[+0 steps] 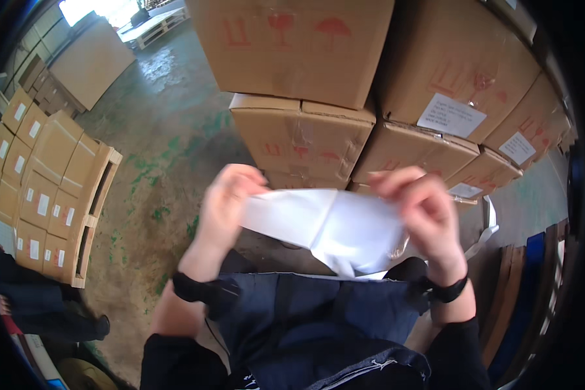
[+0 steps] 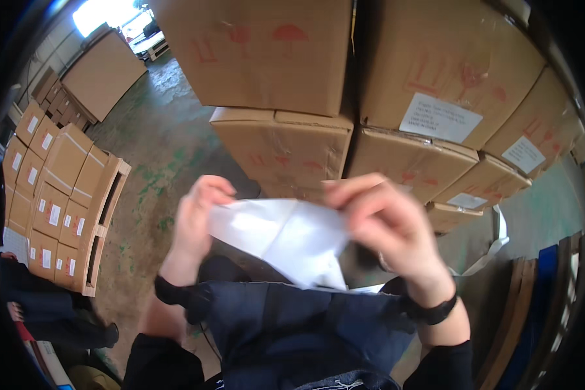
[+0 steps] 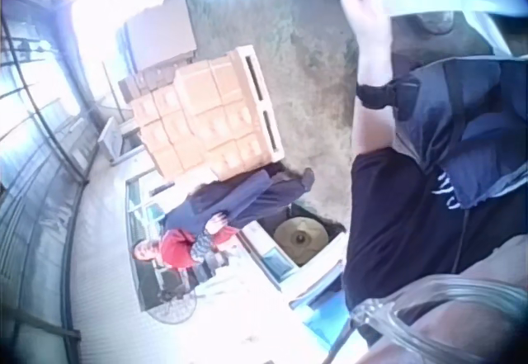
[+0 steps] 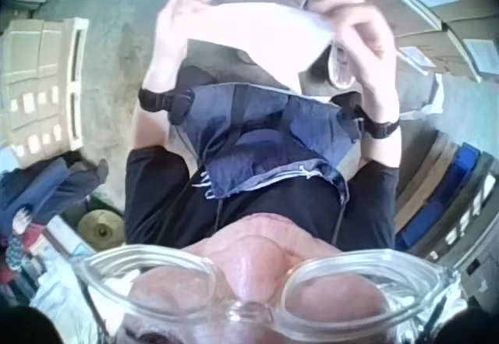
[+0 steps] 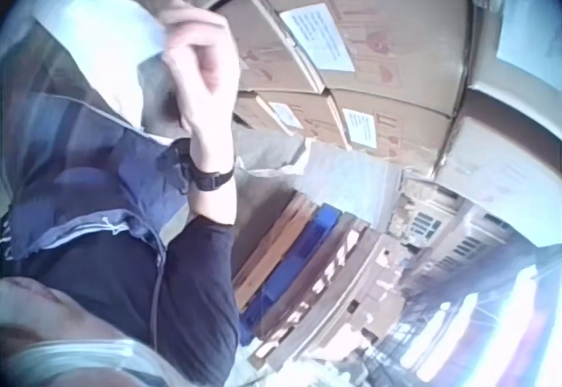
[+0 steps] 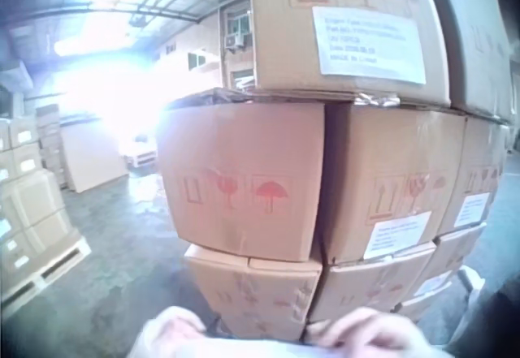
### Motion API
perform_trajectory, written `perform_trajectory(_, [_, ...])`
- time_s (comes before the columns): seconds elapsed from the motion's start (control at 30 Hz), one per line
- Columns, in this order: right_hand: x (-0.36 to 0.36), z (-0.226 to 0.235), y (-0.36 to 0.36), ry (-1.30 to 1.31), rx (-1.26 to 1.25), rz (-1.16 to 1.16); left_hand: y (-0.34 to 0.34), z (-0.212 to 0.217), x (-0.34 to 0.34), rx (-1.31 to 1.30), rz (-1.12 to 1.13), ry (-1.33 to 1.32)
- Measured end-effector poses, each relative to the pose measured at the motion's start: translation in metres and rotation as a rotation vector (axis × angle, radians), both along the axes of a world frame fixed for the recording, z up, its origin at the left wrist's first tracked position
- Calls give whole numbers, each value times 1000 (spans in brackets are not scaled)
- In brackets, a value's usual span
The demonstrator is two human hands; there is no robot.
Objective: The person is peeling and applying shipping or identification labels onto cardboard boxes in a warehouse.
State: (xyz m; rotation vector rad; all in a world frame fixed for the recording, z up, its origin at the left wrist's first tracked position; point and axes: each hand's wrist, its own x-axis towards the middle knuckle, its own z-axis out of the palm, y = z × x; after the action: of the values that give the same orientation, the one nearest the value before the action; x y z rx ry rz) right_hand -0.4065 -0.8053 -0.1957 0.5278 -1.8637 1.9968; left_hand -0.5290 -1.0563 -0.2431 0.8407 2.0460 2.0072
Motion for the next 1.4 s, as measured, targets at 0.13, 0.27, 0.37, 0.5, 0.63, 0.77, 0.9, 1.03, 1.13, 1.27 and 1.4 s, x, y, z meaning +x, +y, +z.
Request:
perform_trajectory(0.13, [-17,42,14,42,153,-44,-44,35,-20,-195,194,173])
perform_trajectory(0.27, [-66,68,-24,183,984,-223,4,82,-16,-251,33,256])
perform_trajectory(0.37, [-100,73,-48,315,1094,-199,29,85,-39,-387,154,434])
perform_trajectory(0.5, [-112,82,-29,257,1143,-402,28,74,-81,-192,173,300])
perform_trajectory(0.63, [-124,66,-20,386,1099,-659,37,82,-96,-257,291,402])
perform_trajectory(0.77, [-136,55,-26,444,1156,-819,41,83,-113,-277,360,452])
perform_trajectory(0.9, [-139,52,-23,438,1180,-855,46,82,-118,-288,365,481])
perform_trajectory(1.03, [-142,55,-25,403,1279,-949,52,84,-122,-305,424,475])
perform_trajectory(1.13, [-135,60,-24,336,1308,-950,46,76,-124,-319,522,525])
perform_trajectory(1.27, [-146,63,-42,169,915,-557,24,61,-102,-122,456,382])
perform_trajectory(1.4, [-194,39,-52,12,647,-113,6,44,-57,-85,239,295])
